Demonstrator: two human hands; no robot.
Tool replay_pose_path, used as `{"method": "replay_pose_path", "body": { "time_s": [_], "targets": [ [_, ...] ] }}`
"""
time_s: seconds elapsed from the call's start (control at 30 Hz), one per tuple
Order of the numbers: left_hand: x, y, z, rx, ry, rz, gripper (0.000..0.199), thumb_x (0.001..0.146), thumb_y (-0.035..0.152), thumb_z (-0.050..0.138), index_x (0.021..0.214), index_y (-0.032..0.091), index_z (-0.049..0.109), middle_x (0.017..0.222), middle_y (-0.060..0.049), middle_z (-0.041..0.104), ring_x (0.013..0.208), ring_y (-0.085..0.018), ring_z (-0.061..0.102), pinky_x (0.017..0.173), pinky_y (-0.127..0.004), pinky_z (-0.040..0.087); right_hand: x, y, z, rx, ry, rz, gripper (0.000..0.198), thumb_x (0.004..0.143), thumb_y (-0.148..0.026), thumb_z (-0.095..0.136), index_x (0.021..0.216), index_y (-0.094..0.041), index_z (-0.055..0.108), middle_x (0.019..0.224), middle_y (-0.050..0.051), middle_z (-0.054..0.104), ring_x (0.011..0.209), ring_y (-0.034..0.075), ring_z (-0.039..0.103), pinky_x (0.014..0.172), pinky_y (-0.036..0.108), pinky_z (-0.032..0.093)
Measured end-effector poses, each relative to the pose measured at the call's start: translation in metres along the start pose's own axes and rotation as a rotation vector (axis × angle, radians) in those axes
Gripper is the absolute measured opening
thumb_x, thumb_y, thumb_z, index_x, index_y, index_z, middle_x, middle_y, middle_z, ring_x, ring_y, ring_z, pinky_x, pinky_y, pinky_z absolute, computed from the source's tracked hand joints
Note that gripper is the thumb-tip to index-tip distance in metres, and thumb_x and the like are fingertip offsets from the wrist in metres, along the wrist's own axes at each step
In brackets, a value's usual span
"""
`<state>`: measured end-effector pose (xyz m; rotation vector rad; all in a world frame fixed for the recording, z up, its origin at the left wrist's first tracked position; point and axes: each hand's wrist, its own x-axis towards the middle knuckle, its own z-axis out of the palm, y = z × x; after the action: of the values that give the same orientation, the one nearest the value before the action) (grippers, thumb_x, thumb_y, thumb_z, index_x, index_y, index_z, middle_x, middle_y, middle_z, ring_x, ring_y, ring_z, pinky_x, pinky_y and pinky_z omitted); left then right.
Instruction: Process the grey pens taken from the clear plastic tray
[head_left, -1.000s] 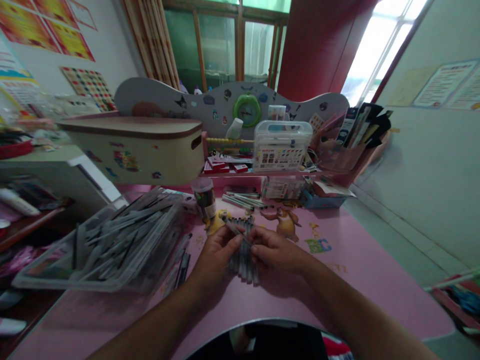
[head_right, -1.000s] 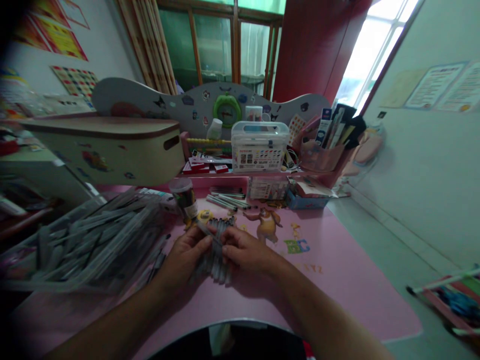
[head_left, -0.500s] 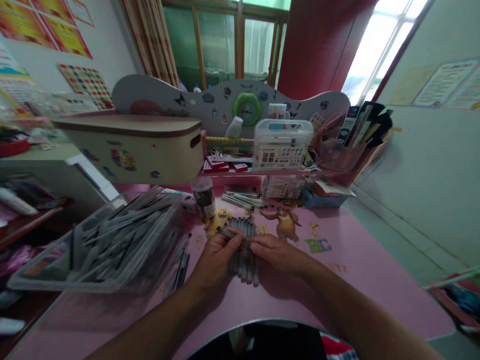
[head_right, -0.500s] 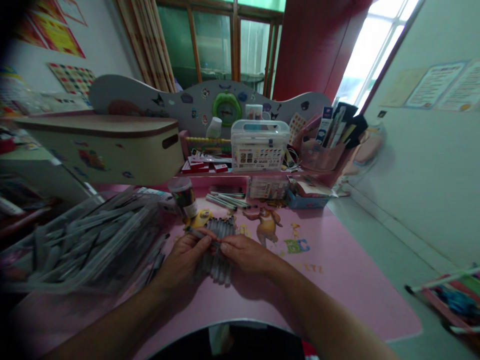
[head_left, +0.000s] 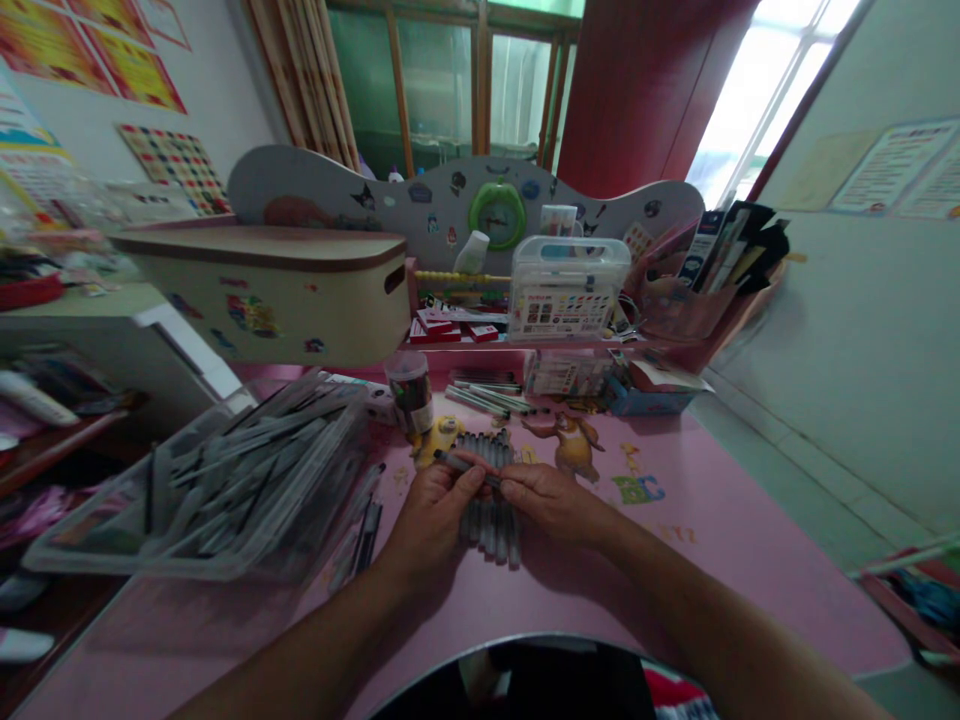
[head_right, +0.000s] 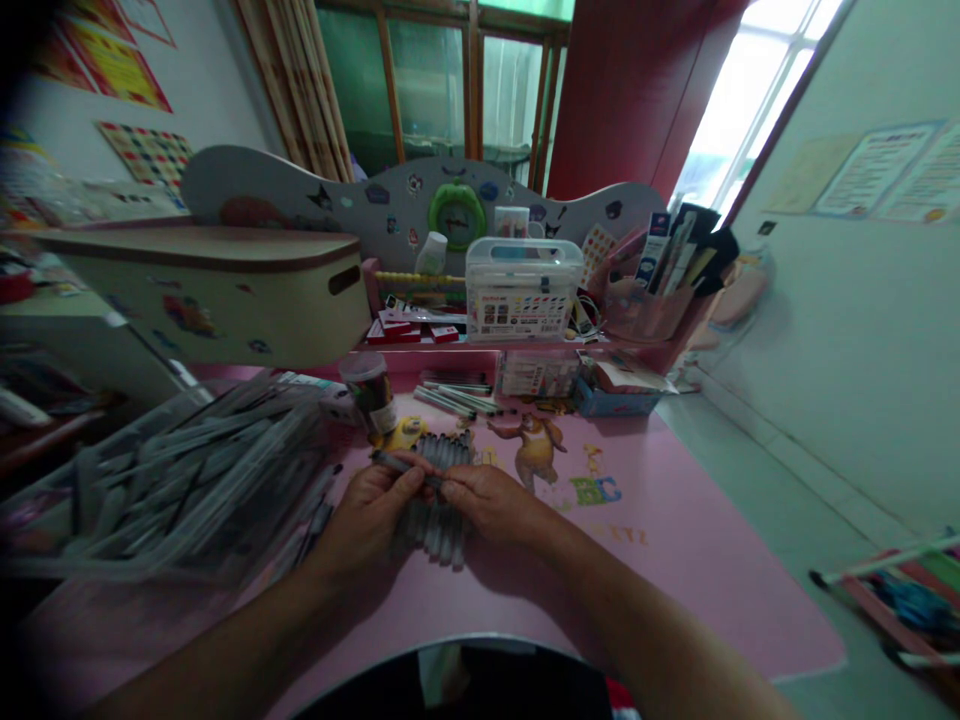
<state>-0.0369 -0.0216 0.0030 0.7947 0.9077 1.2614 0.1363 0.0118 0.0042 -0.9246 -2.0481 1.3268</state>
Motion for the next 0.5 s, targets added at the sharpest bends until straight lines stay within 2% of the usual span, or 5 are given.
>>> {"method": "replay_pose_path", "body": {
  "time_s": [0.37, 0.5],
  "targets": [
    [0.0045, 0.0005, -0.0020, 0.055, 0.026, 0.046, 0.025, 0.074, 0.036, 0.081, 0.081, 0.015, 0.067, 0.062, -0.001, 0.063, 0.055, -0.012, 0.059, 0.052, -0.020, 0.047, 0.0019, -0.0015, 0.0013, 0.166, -0.034, 0.018, 0.042, 0.095, -0.055, 0.049, 0.088, -0.017, 0.066, 0.080, 0.003, 0.057, 0.069, 0.014, 0.048, 0.064, 0.027, 0.039],
    [0.0016, 0.0052, -0.0026, 0.148, -0.014, 0.082, 0.025, 0.075, 0.038, 0.080, 0.078, 0.016, 0.069, 0.064, -0.002, 0.063, 0.056, -0.013, 0.058, 0.051, -0.021, 0.046, 0.0004, 0.0011, 0.0002, 0.098, -0.021, 0.020, 0.039, 0.096, -0.053, 0.050, 0.079, -0.020, 0.060, 0.076, 0.002, 0.054, 0.069, 0.015, 0.048, 0.061, 0.026, 0.038]
  ]
}}
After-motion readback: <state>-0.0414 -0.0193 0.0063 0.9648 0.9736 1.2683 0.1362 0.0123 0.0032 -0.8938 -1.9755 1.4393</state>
